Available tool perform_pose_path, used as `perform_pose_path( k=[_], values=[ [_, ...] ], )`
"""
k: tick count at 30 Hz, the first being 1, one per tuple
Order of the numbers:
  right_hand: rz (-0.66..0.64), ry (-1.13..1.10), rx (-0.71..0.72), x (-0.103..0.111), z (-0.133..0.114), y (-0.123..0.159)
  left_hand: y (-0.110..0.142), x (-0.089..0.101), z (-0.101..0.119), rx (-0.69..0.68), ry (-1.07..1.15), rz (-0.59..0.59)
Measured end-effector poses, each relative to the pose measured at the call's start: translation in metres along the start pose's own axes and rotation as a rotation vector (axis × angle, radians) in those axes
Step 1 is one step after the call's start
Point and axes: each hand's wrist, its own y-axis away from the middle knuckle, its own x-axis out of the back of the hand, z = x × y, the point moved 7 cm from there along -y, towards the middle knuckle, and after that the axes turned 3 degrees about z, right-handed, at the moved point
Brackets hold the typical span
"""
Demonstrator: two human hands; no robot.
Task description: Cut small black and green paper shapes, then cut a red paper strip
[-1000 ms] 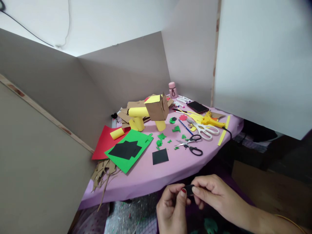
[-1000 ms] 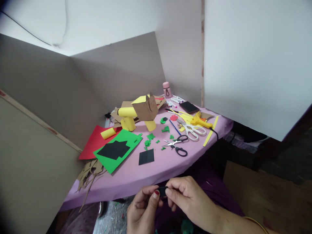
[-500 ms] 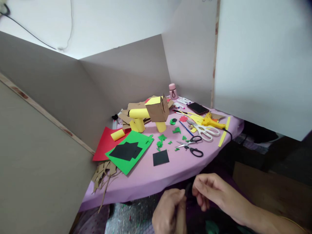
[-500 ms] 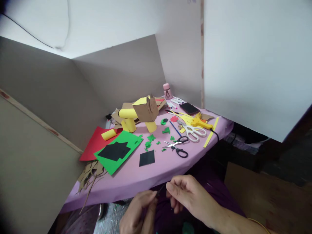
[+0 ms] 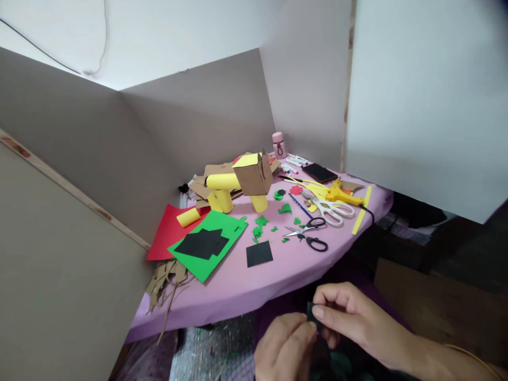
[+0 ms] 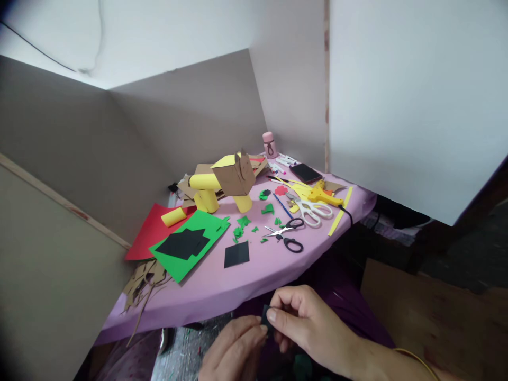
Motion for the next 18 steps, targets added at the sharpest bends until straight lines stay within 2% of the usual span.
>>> perform_pose_path(
  k=[3, 7, 9, 14, 18],
  values=[
    [0.021, -0.001, 0.062, 0.0, -0.003, 0.0, -0.003, -0.004, -0.015, 0.211, 0.156, 0.035],
    [0.038, 0.119, 0.154, 0.0, -0.009, 0.0, 0.005, -0.011, -0.034, 0.603, 0.39, 0.135],
    [0.04, 0.184, 0.191, 0.0, -0.012, 0.001, 0.011, -0.017, -0.039, 0.736, 0.511, 0.179],
    [0.037, 0.261, 0.272, -0.003, -0.019, 0.004, 0.017, -0.025, -0.041, 0.862, 0.662, 0.245],
    [0.037, 0.326, 0.318, -0.002, -0.021, 0.006, 0.017, -0.028, -0.042, 0.878, 0.695, 0.245]
  ],
)
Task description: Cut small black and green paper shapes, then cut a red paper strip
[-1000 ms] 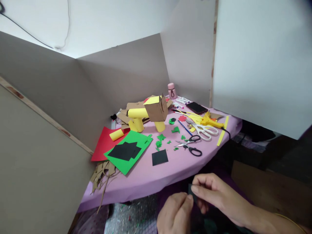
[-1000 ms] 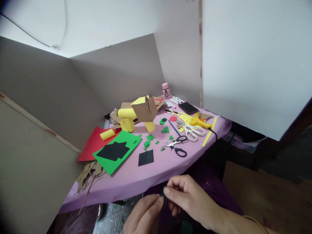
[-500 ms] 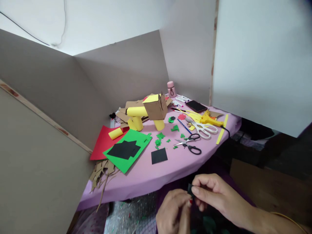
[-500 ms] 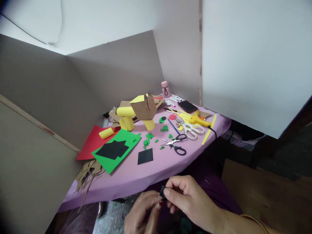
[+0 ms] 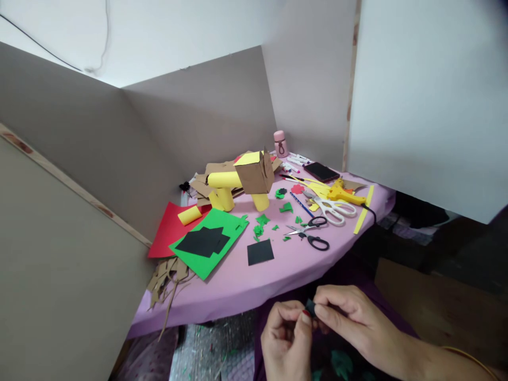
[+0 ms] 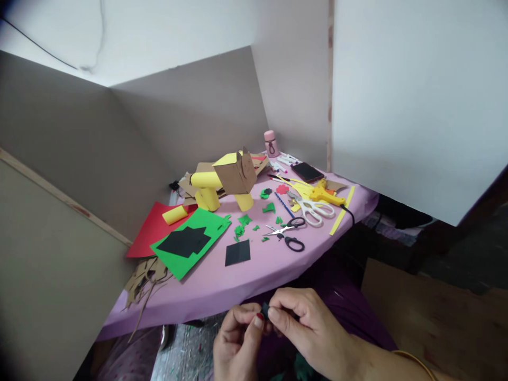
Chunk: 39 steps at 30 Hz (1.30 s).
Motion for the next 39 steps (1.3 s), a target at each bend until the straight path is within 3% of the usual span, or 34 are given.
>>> perform_pose_path(
  k=[9, 15, 25, 29, 35, 39],
  values=[
    [0.032, 0.226, 0.005, 0.002, 0.004, 0.001, -0.001, 0.006, 0.004, -0.006, -0.048, 0.046],
    [0.019, 0.145, -0.029, 0.002, 0.007, 0.001, 0.001, 0.002, 0.007, 0.014, -0.025, 0.007],
    [-0.023, -0.101, -0.133, -0.003, 0.018, -0.002, -0.002, 0.004, -0.015, 0.355, 0.153, -0.042],
    [-0.015, -0.046, -0.112, -0.002, 0.018, -0.001, -0.004, 0.006, -0.013, 0.339, 0.029, -0.07],
    [0.031, 0.155, -0.056, 0.001, 0.015, -0.002, -0.004, 0.002, -0.002, 0.16, -0.242, -0.194],
    [0.019, 0.027, -0.101, -0.001, 0.02, -0.003, -0.004, 0.003, -0.006, 0.257, -0.159, -0.162]
  ],
)
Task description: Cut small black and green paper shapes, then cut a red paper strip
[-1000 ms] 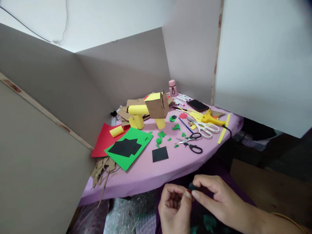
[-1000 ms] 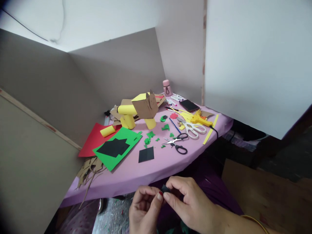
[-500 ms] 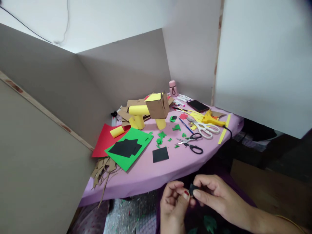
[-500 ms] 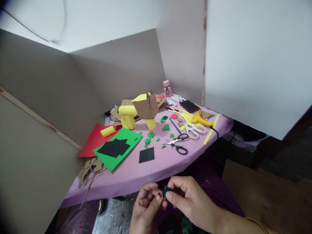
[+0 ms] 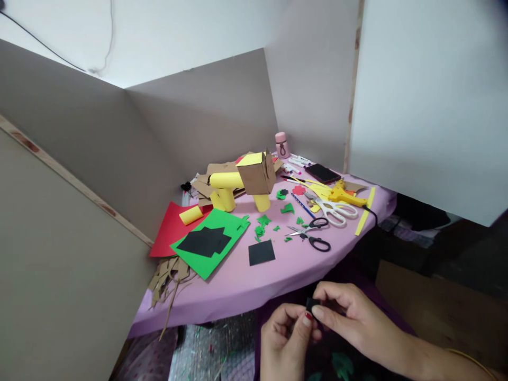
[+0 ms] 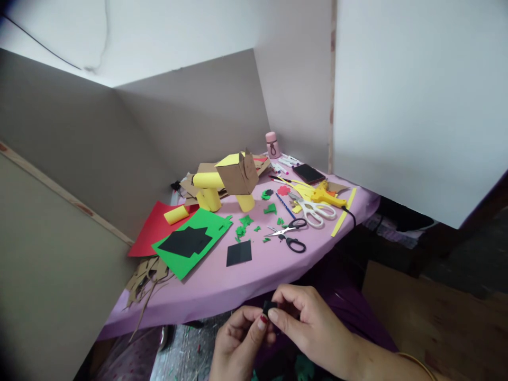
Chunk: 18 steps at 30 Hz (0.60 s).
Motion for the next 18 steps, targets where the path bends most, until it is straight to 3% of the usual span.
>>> perform_pose_path(
  k=[6, 10, 13, 18],
  values=[
    [-0.008, -0.113, -0.018, -0.001, 0.003, 0.0, -0.002, -0.002, -0.013, 0.183, 0.152, -0.018],
    [-0.033, -0.228, -0.073, -0.003, 0.006, -0.002, -0.001, -0.002, -0.014, 0.202, 0.185, -0.012],
    [-0.062, -0.312, -0.143, -0.006, 0.01, -0.002, -0.001, -0.001, -0.008, 0.136, 0.149, -0.003],
    [-0.013, -0.142, -0.006, 0.0, -0.001, -0.001, -0.001, 0.001, -0.011, 0.198, 0.16, 0.025]
  ],
)
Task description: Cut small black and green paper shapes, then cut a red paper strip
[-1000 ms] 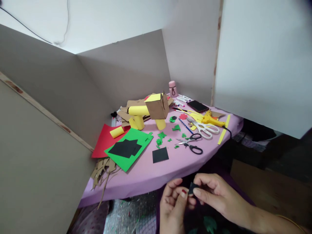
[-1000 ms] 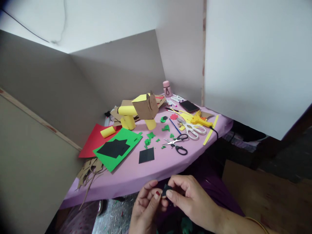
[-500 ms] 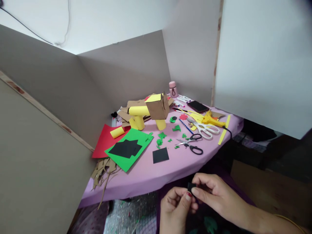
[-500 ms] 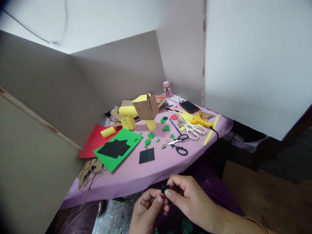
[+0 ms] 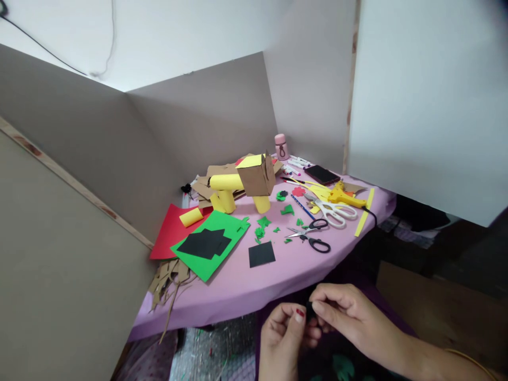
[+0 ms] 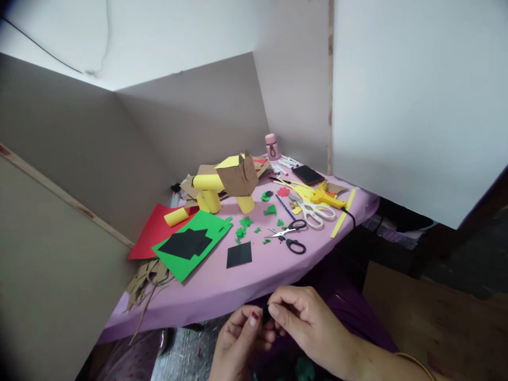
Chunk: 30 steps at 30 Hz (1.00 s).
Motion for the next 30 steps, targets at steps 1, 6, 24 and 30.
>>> perform_pose_path(
  k=[1, 6, 24, 30],
  values=[
    [0.01, 0.021, 0.02, 0.001, -0.002, 0.0, -0.001, 0.0, 0.0, 0.003, 0.0, 0.0],
    [0.011, -0.076, -0.095, 0.002, 0.006, -0.003, -0.001, 0.002, 0.006, -0.127, 0.001, 0.012],
    [-0.007, -0.283, -0.213, -0.008, 0.014, 0.0, 0.002, 0.001, 0.009, -0.117, 0.115, -0.047],
    [0.048, -0.161, -0.113, -0.001, 0.007, -0.002, 0.004, 0.003, 0.013, -0.236, 0.038, 0.029]
  ],
)
